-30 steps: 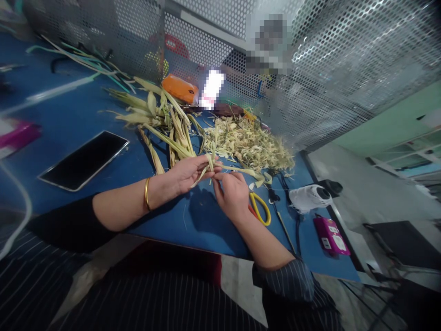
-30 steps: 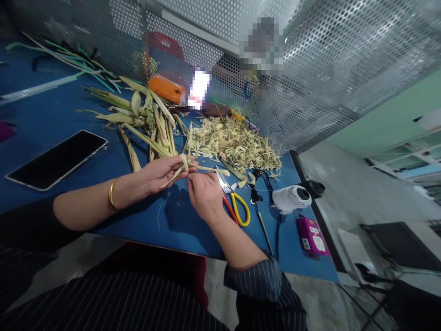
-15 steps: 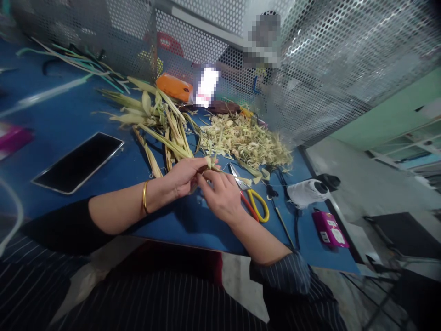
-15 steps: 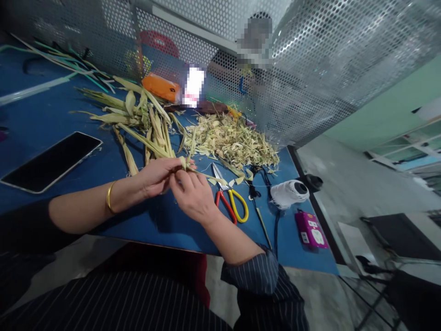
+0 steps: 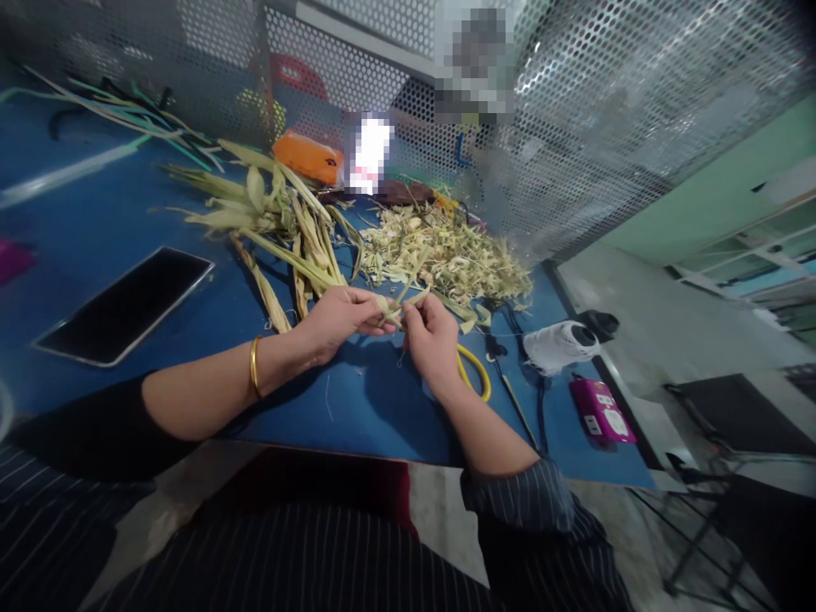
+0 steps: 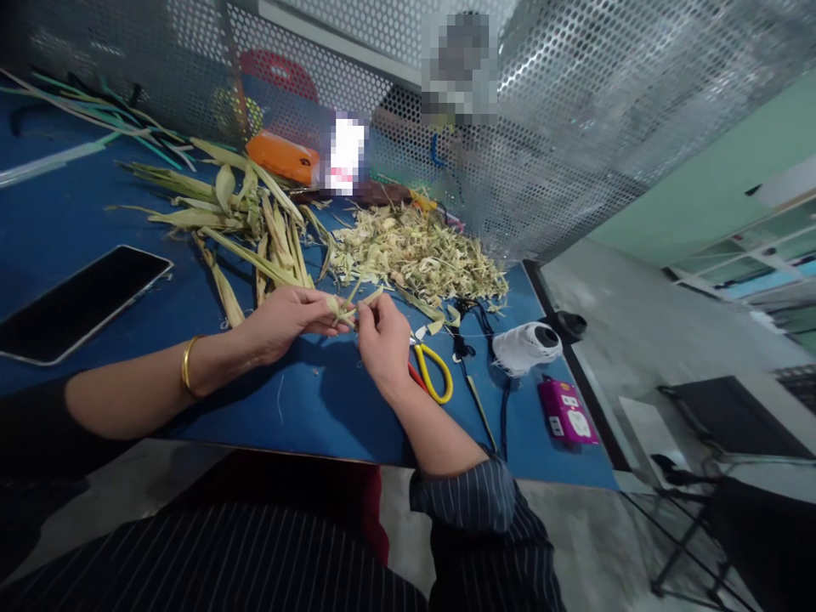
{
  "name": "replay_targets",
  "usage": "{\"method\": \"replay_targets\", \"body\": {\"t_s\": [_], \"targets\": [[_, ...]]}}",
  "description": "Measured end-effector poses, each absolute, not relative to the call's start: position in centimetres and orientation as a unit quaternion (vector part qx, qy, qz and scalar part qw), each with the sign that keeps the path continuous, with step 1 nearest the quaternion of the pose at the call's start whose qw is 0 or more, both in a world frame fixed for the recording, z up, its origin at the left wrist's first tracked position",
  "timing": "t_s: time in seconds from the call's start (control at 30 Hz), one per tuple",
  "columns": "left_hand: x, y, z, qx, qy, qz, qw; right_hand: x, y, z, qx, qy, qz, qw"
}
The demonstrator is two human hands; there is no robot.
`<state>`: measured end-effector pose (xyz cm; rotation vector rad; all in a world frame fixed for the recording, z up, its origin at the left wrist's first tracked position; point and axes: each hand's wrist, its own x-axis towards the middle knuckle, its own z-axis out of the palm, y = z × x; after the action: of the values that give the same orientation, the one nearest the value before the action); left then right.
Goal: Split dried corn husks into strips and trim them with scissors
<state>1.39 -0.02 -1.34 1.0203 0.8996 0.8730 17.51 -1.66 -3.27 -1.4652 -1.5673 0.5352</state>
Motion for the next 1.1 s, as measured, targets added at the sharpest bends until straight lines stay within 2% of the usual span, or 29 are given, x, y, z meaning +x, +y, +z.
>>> {"method": "replay_targets", "body": {"t_s": [0.27,0.53,0.63,0.83,0.93,1.03,1.1], "targets": [[0.7,0.1,-0.1,0.451,0.375,0.342,0.734,17.6,-1.6,-3.0,-0.599,-0.619,0.215,0.461],[1.2,0.5,-1.3,0.428,0.442,0.426,0.663,17.4,-1.9,-3.0,-0.567,-0.606,0.320,0.457],[0.9,1.0,-1.3,0.417,0.449,0.458,0.644,17.6,-2.5,-2.3,-0.532,-0.641,0.317,0.453],[0.6,1.3,-1.1,0.425,0.448,0.465,0.635,18.5,-3.2,-0.3,-0.379,-0.764,0.382,0.355],[0.8,0.9,-1.0,0.449,0.449,0.443,0.633,18.8,-2.9,-0.2,-0.380,-0.791,0.289,0.383],[1.0,0.5,-0.9,0.487,0.446,0.398,0.636,18.9,-2.6,-0.5,-0.434,-0.795,0.061,0.420],[1.1,0.2,-0.9,0.516,0.432,0.370,0.640,18.9,-2.3,-0.7,-0.450,-0.794,-0.046,0.405]]}}
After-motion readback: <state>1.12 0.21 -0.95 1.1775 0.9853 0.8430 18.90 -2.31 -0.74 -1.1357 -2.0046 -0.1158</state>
